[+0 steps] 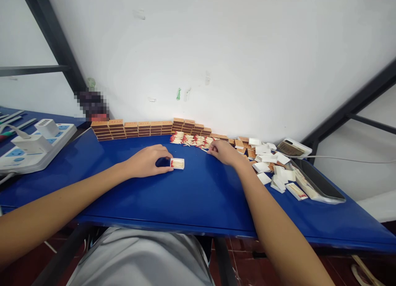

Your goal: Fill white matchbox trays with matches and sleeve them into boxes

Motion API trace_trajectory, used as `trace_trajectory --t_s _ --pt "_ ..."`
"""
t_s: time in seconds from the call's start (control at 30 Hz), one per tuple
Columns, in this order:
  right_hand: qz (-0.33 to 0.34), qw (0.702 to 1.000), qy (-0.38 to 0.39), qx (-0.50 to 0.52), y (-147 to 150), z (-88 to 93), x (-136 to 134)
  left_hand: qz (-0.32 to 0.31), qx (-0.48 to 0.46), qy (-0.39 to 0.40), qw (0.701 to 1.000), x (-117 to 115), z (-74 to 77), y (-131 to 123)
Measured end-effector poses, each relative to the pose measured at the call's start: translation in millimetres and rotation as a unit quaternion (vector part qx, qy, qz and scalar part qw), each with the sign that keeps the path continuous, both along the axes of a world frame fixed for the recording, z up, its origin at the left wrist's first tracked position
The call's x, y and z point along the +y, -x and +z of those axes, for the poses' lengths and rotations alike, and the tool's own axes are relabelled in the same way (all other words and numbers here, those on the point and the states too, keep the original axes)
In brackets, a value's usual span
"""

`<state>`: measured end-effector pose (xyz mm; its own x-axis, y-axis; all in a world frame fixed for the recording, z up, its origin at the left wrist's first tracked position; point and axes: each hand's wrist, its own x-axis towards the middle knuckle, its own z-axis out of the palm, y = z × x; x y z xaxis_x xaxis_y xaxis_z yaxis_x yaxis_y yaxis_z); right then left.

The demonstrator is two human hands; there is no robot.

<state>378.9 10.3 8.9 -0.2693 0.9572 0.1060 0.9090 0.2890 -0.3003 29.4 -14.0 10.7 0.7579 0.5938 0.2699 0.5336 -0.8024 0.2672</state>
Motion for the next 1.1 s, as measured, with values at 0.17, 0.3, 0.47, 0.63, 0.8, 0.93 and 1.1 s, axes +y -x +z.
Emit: trace_trajectory --t_s 0.17,0.3,0.47,0.63,0.8,0.93,1.1 --pt "0.004 1.000 -0.012 -0.006 0 0.1 0 0.002 0.007 0.002 1.000 -1 1.3 0" --pt "0.005 1.000 -0.016 -0.004 1 0.0 0 -0.002 0.001 -0.001 1.000 0 -0.1 0" --pt "0.001 0.999 -0.041 -0.003 3 -3.6 1 -0.004 -0.007 -0.002 1.000 1 -1.7 0" --pt "0.012 0.998 -0.066 -0.018 3 -10.1 5 0.000 0.005 -0.002 1.000 0 0.4 0" --pt "0.008 0.998 -0.061 -0.024 7 -11.2 6 0.002 0.008 0.002 1.000 0 1.3 -1" --pt "0.005 0.998 -0.057 -0.037 10 -10.8 5 0.000 0.003 -0.002 1.000 0 0.2 0" --pt "0.009 0.997 -0.056 -0.042 10 -12.3 5 0.002 0.003 0.003 1.000 0 0.8 0"
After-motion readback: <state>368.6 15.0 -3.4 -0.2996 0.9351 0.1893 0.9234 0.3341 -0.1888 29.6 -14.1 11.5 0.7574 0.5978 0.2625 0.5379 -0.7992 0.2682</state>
